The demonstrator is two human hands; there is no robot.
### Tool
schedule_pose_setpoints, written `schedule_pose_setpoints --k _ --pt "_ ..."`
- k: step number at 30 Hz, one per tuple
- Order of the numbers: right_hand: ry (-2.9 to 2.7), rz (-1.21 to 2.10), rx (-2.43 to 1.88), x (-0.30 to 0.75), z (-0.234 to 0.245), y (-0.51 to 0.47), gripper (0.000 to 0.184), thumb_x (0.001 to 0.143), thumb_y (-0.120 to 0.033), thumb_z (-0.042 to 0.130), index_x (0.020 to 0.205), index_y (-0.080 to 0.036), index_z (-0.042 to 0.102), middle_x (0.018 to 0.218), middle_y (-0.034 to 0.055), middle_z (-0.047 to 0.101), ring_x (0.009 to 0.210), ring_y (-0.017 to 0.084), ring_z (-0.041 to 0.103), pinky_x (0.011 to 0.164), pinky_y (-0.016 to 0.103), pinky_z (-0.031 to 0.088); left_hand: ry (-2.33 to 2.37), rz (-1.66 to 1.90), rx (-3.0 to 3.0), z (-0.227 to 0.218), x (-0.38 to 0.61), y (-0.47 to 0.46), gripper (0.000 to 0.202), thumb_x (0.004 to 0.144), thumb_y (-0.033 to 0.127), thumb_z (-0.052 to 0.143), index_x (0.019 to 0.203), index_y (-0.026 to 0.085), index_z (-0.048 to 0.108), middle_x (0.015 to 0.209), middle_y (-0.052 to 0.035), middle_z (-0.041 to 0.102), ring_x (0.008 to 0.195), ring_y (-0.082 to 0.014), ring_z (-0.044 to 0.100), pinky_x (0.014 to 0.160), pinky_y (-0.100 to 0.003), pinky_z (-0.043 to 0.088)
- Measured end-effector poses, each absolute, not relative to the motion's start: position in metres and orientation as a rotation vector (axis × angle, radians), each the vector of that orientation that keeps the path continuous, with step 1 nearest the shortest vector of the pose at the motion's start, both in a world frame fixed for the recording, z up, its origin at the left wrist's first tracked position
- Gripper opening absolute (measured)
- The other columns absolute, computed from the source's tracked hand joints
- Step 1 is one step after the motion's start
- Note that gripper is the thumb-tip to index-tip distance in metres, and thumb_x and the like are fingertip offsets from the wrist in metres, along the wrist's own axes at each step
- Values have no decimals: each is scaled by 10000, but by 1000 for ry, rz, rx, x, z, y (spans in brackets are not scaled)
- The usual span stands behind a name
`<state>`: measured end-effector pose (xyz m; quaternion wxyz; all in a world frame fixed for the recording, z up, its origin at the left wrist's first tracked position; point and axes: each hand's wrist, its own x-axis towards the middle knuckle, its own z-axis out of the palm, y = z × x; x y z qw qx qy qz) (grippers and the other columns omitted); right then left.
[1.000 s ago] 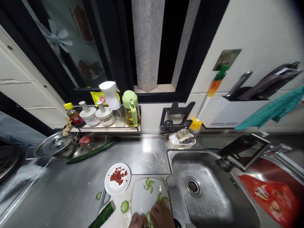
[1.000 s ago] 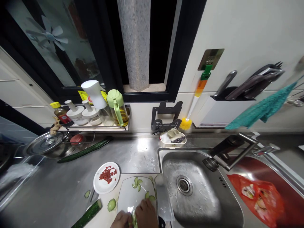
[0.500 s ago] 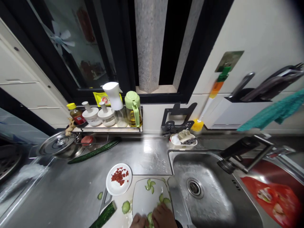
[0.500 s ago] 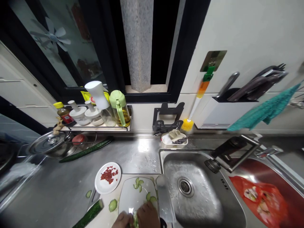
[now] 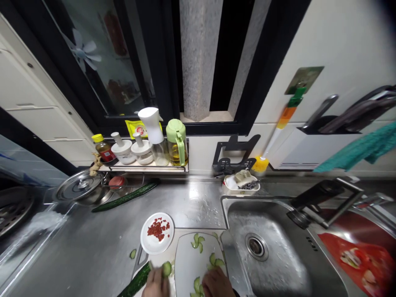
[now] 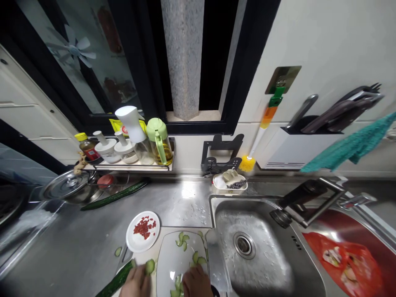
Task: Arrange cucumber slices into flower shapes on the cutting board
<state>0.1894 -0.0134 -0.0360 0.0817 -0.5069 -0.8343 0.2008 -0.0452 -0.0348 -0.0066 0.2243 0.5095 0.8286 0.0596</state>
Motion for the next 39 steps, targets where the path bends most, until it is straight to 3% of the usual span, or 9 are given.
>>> schedule_pose_setpoints --k 4,19,24,28,30,33,36,39 --pt "-2501 572 -1510 188 -38 -15 191 669 -56 586 756 -225 586 778 -5 645 825 195 589 726 274 423 2281 16 1364 -5 -41 -26 389 918 152 351 1223 142 592 1300 -144 590 992 -180 681 768 -240 492" --pt "-2519 527 -1471 189 -62 -18 175 665 -69 585 726 -233 576 751 -2 646 805 202 596 715 279 433 2246 -50 1401 3 -42 -17 365 905 119 382 1189 152 609 1291 -130 597 1050 -177 659 888 -253 465" --pt "-2537 491 -1507 188 -55 -18 196 652 -59 594 726 -241 586 762 -2 653 830 206 600 690 261 430 2309 75 1412 -1 -41 -18 348 875 92 404 1147 164 610 1267 -127 599 1212 -204 569 916 -246 446" --pt "-2555 532 -1518 186 -59 -18 183 652 -71 597 730 -237 596 771 9 655 835 219 599 708 274 437 2299 188 1427 -7 -46 -22 263 856 117 431 1037 182 611 1119 -115 654 962 -177 671 773 -231 468" --pt "-2546 561 -1509 184 -60 -18 189 645 -62 587 732 -230 601 768 16 652 817 218 591 706 279 427 2255 280 1437 -10 -52 -24 173 838 135 447 886 198 602 923 -73 685 794 -159 670 713 -223 455" --pt "-2466 622 -1502 178 -53 -16 190 658 -44 551 720 -217 602 756 23 640 796 201 572 723 281 407 2160 468 1425 -11 -59 -28 122 802 217 489 684 227 520 634 17 608 616 -132 599 652 -209 421" --pt "-2339 803 -1480 168 -35 -12 187 667 -57 524 733 -208 610 751 21 630 776 186 559 773 301 399 2050 633 1296 -6 -60 -28 199 732 393 572 639 230 506 546 63 510 524 -104 482 587 -203 379" --pt "-2134 1023 -1441 157 -13 -4 275 629 -92 525 846 -199 656 871 50 660 884 215 569 834 331 400 1837 802 1054 3 -51 -25 384 621 579 654 619 218 524 515 81 440 502 -81 389 533 -199 328"
